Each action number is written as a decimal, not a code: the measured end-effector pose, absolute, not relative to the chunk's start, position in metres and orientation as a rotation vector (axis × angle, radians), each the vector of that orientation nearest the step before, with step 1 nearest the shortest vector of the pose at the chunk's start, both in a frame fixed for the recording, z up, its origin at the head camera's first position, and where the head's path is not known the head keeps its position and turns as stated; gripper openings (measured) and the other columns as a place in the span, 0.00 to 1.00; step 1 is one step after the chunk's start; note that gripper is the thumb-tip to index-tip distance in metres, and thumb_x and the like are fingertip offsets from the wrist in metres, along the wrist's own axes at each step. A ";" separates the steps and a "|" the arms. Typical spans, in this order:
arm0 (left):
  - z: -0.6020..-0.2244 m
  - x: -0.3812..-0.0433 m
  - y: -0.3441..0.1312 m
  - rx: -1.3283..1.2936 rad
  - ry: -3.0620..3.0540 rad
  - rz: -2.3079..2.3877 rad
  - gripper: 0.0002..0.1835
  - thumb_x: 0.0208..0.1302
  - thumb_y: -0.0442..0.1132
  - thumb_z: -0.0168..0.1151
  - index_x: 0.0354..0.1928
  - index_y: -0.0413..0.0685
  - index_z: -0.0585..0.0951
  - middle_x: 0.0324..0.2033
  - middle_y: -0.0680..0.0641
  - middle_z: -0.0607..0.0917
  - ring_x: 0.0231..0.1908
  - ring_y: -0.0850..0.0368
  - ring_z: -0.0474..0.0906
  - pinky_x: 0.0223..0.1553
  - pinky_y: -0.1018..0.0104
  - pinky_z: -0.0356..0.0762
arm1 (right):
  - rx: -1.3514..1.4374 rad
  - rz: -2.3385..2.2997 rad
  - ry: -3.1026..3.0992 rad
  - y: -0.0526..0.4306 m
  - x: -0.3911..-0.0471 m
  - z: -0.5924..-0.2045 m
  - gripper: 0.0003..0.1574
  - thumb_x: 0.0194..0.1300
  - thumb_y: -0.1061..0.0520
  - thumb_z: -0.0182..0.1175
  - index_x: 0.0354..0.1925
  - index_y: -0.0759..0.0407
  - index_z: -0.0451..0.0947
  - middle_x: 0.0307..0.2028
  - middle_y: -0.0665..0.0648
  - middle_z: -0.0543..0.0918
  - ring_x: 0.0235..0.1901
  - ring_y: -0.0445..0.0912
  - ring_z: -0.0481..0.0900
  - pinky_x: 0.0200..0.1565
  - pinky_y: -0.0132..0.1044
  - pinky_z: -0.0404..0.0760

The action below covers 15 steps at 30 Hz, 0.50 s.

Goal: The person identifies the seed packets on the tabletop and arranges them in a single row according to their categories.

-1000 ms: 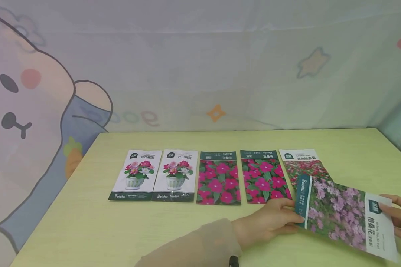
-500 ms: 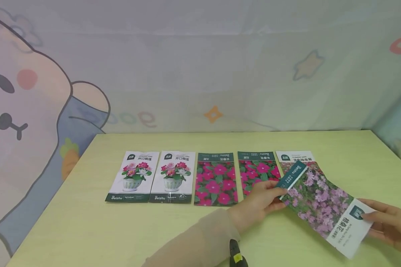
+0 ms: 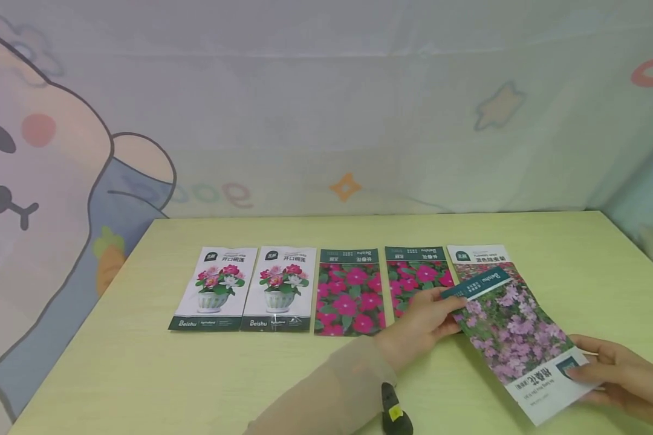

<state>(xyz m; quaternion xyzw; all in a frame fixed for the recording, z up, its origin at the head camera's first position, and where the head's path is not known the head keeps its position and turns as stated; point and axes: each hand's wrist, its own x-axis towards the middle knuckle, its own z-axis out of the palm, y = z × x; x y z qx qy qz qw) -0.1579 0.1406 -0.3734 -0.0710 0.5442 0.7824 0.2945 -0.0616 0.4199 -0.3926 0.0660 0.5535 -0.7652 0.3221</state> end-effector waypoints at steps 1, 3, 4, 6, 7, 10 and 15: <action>-0.374 -0.158 0.142 -0.184 1.452 2.075 0.15 0.59 0.29 0.61 0.50 0.36 0.76 0.27 0.47 0.78 0.21 0.61 0.66 0.23 0.77 0.70 | 0.164 -2.022 1.429 0.419 -0.062 -0.393 0.27 0.68 0.72 0.43 0.45 0.39 0.74 0.45 0.53 0.81 0.47 0.54 0.79 0.51 0.53 0.74; -0.374 -0.156 0.145 -0.173 1.453 2.070 0.11 0.59 0.29 0.61 0.45 0.37 0.77 0.26 0.48 0.78 0.21 0.61 0.67 0.24 0.76 0.72 | 0.151 -2.046 1.387 0.418 -0.062 -0.393 0.29 0.69 0.72 0.42 0.44 0.37 0.74 0.46 0.53 0.80 0.48 0.54 0.78 0.52 0.52 0.74; -0.374 -0.155 0.147 -0.162 1.456 2.064 0.07 0.59 0.28 0.61 0.40 0.39 0.78 0.26 0.48 0.78 0.21 0.61 0.68 0.26 0.74 0.74 | 0.147 -2.056 1.375 0.418 -0.063 -0.393 0.30 0.69 0.71 0.41 0.44 0.36 0.75 0.46 0.53 0.80 0.48 0.54 0.78 0.52 0.52 0.74; -0.373 -0.153 0.150 -0.153 1.458 2.059 0.05 0.59 0.27 0.61 0.36 0.40 0.78 0.24 0.48 0.77 0.21 0.61 0.69 0.30 0.71 0.78 | 0.134 -2.080 1.352 0.417 -0.064 -0.394 0.31 0.70 0.71 0.40 0.42 0.34 0.76 0.46 0.53 0.80 0.48 0.54 0.78 0.52 0.50 0.74; -0.373 -0.152 0.151 -0.152 1.450 2.060 0.04 0.58 0.27 0.60 0.36 0.39 0.77 0.23 0.48 0.76 0.21 0.61 0.69 0.33 0.69 0.79 | 0.126 -2.093 1.345 0.418 -0.064 -0.394 0.31 0.70 0.71 0.40 0.43 0.33 0.76 0.46 0.54 0.80 0.48 0.54 0.78 0.52 0.50 0.74; -0.371 -0.149 0.155 -0.136 1.418 2.054 0.08 0.58 0.26 0.59 0.41 0.36 0.77 0.23 0.48 0.74 0.21 0.60 0.68 0.41 0.63 0.80 | 0.141 -2.137 1.364 0.418 -0.065 -0.396 0.30 0.70 0.70 0.40 0.47 0.34 0.73 0.46 0.54 0.80 0.47 0.53 0.79 0.52 0.48 0.75; -0.373 -0.145 0.163 -0.123 1.355 2.050 0.07 0.59 0.23 0.57 0.40 0.36 0.76 0.24 0.47 0.76 0.24 0.60 0.73 0.44 0.61 0.80 | 0.174 -2.214 1.367 0.421 -0.067 -0.396 0.29 0.70 0.71 0.41 0.47 0.38 0.75 0.44 0.53 0.80 0.46 0.53 0.80 0.50 0.47 0.76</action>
